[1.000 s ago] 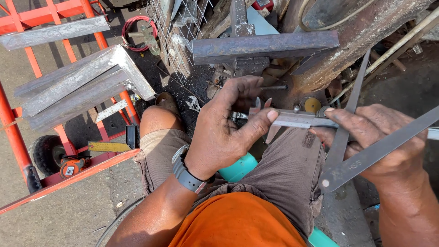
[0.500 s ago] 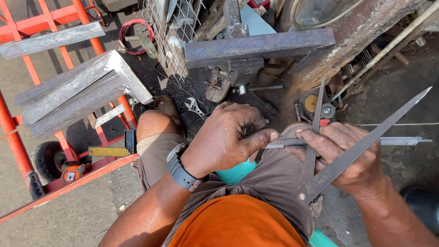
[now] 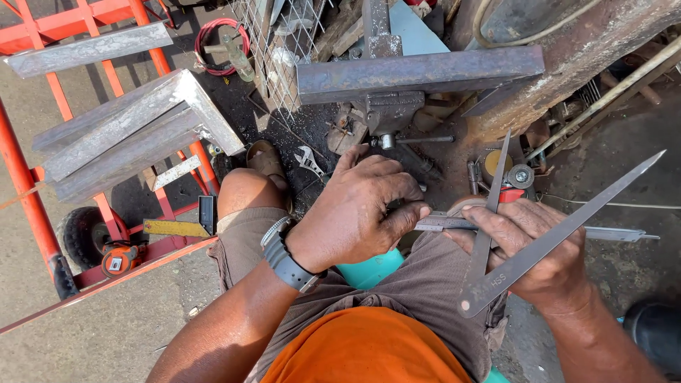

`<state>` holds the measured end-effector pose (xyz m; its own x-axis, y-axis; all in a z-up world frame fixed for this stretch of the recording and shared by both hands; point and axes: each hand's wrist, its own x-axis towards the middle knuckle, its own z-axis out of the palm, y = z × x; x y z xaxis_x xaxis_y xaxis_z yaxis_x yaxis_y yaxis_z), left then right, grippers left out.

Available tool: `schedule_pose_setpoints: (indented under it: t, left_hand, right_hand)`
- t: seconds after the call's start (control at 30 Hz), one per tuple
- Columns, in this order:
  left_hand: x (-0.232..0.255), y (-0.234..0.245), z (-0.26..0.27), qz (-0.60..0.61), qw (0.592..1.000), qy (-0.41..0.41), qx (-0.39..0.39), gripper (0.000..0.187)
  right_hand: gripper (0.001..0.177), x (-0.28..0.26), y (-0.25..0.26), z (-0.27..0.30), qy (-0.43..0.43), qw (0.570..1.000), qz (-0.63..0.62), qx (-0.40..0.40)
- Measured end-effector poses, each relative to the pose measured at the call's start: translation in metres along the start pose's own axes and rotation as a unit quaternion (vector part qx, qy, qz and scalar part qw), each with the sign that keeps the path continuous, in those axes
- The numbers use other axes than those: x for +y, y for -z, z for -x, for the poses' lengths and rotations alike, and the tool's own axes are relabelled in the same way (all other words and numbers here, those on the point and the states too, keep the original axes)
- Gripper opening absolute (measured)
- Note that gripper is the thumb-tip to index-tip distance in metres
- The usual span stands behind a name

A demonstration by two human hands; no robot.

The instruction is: The person measures a metal bar clamped in a vise using a vernier caliper and a scribing tool. They mark the metal bar at specific measurement points and then remove the bar from the vise.

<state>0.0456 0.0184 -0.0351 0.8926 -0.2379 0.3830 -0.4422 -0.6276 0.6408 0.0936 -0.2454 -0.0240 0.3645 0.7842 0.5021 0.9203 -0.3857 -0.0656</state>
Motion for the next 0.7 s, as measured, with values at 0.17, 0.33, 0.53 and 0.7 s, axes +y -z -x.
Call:
schedule_pose_setpoints:
  t: [0.17,0.33,0.53,0.7]
  left_hand:
    - [-0.018,-0.013,0.003,0.018,0.999,-0.008,-0.038,0.019]
    - [-0.044,0.023,0.002,-0.012,1.000,0.013,-0.020,0.036]
    - [-0.085,-0.006,0.059,0.383,0.788,0.277,0.395,0.037]
    - [-0.058,-0.081,0.063,0.575,0.695,0.310,0.301,0.074]
  right_hand:
    - [0.040,0.004,-0.019,0.006,-0.009,1.000,-0.004,0.000]
    - [0.034,-0.010,-0.049,-0.004,-0.103,0.992,-0.067,0.004]
    - [0.029,-0.033,-0.091,-0.026,-0.285,0.936,-0.192,0.071]
    - [0.033,-0.055,-0.133,-0.029,-0.406,0.867,-0.271,0.097]
